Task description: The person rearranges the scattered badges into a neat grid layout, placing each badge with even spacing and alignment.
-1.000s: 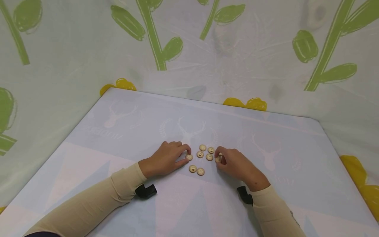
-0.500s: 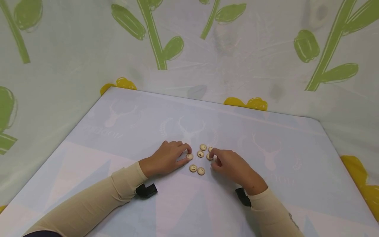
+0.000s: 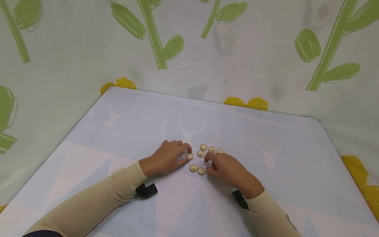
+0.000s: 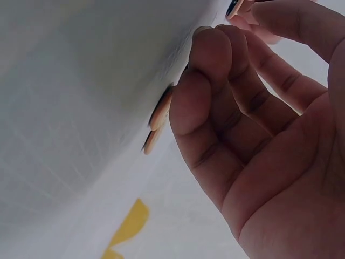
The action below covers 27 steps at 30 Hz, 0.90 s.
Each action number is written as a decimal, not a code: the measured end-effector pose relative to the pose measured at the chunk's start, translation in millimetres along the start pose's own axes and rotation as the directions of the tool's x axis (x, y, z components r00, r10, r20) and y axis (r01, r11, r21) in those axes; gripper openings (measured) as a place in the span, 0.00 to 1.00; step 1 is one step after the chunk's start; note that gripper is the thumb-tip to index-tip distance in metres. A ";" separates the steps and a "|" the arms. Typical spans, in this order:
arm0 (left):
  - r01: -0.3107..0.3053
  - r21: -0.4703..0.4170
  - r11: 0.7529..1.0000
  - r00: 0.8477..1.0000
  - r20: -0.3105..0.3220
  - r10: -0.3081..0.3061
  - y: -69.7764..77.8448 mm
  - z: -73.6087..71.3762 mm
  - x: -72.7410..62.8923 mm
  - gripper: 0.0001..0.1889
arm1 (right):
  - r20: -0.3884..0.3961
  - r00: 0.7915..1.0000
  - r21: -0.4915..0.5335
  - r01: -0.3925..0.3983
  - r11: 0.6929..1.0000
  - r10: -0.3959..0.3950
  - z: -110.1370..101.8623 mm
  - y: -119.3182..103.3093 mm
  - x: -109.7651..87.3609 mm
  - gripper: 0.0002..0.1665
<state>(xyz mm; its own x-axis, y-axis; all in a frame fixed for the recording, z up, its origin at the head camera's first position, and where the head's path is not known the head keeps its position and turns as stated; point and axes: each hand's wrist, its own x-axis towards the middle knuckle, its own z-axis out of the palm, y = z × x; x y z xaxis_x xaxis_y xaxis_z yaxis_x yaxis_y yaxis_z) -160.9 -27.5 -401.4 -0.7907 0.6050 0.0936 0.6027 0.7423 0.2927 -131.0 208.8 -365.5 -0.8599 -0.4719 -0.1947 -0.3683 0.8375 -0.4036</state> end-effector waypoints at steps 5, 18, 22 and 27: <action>-0.002 -0.001 1.000 1.000 -0.002 0.002 0.3 -1.1 -0.1 0.12 | -0.002 1.000 0.003 0.009 1.000 -0.009 0.5 -2.8 -0.9 0.10; -0.015 -0.007 1.000 1.000 -0.013 0.015 0.0 -1.1 -0.5 0.12 | 0.007 0.999 -0.005 0.046 0.999 -0.046 4.9 -11.9 -2.3 0.09; -0.015 -0.006 1.000 1.000 -0.013 0.015 -0.7 -0.8 -0.1 0.12 | 0.009 0.998 -0.002 0.065 0.998 -0.065 5.4 -13.6 -2.1 0.08; -0.010 -0.007 1.000 1.000 -0.010 0.010 -1.4 0.0 0.1 0.12 | 0.009 0.996 -0.012 0.084 0.996 -0.084 7.8 -14.3 -1.9 0.09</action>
<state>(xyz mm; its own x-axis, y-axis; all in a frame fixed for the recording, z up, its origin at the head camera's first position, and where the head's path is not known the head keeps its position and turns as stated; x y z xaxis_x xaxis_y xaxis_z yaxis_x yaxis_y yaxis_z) -161.9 -28.5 -401.8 -0.7859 0.6093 0.1056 0.6095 0.7343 0.2988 -121.3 195.5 -366.4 -0.8227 -0.5429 -0.1686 -0.4434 0.7984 -0.4073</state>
